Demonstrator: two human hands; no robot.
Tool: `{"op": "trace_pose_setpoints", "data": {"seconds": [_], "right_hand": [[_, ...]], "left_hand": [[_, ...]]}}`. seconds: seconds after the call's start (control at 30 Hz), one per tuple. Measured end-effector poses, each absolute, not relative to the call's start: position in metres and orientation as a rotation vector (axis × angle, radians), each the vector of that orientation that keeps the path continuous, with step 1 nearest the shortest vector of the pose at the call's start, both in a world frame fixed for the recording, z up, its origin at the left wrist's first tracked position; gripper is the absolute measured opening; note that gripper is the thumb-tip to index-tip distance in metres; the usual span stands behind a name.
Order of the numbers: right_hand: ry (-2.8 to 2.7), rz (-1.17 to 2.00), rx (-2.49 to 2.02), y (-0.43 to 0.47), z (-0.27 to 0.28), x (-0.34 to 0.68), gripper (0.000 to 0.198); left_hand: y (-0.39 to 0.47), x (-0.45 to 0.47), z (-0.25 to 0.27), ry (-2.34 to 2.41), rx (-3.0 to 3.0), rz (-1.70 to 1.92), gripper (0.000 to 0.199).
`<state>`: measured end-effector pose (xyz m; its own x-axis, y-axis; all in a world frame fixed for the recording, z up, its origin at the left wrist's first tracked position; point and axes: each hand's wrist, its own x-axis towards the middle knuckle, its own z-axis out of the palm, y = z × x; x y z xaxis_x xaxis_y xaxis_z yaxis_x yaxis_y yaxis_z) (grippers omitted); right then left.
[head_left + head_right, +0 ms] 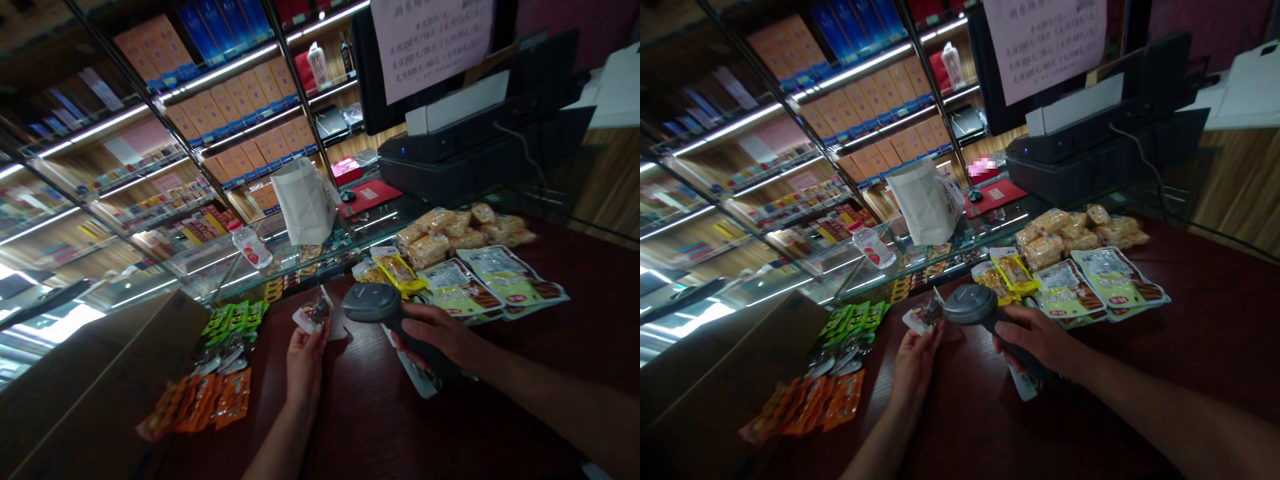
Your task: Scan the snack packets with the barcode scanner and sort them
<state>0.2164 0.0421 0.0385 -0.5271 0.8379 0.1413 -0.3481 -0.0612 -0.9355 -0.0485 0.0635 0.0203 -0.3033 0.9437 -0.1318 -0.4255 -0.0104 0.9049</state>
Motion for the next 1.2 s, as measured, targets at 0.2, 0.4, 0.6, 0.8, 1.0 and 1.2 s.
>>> {"op": "trace_pose_setpoints", "data": {"seconds": [0.2,0.4,0.6,0.8,1.0,1.2], "right_hand": [[-1.254,1.722,-0.498,0.045,0.052,0.221,0.037],[-1.070,1.593,-0.432,0.061,0.072,0.251,0.043],[-0.915,1.513,-0.377,0.073,0.081,0.271,0.041],[-0.890,1.539,-0.348,0.073,0.078,0.265,0.036],[-0.912,1.584,-0.356,0.071,0.078,0.262,0.040],[-0.895,1.591,-0.378,0.070,0.076,0.261,0.037]], "left_hand": [[0.061,-0.047,0.022,1.163,0.688,1.607,0.018],[0.046,-0.020,0.041,1.157,0.660,1.393,0.020],[0.040,0.034,0.065,1.174,0.541,1.095,0.016],[0.041,0.073,0.066,1.176,0.547,1.006,0.008],[0.043,0.084,0.052,1.166,0.648,0.956,0.021],[0.043,0.082,0.044,1.282,0.951,0.815,0.040]]}}
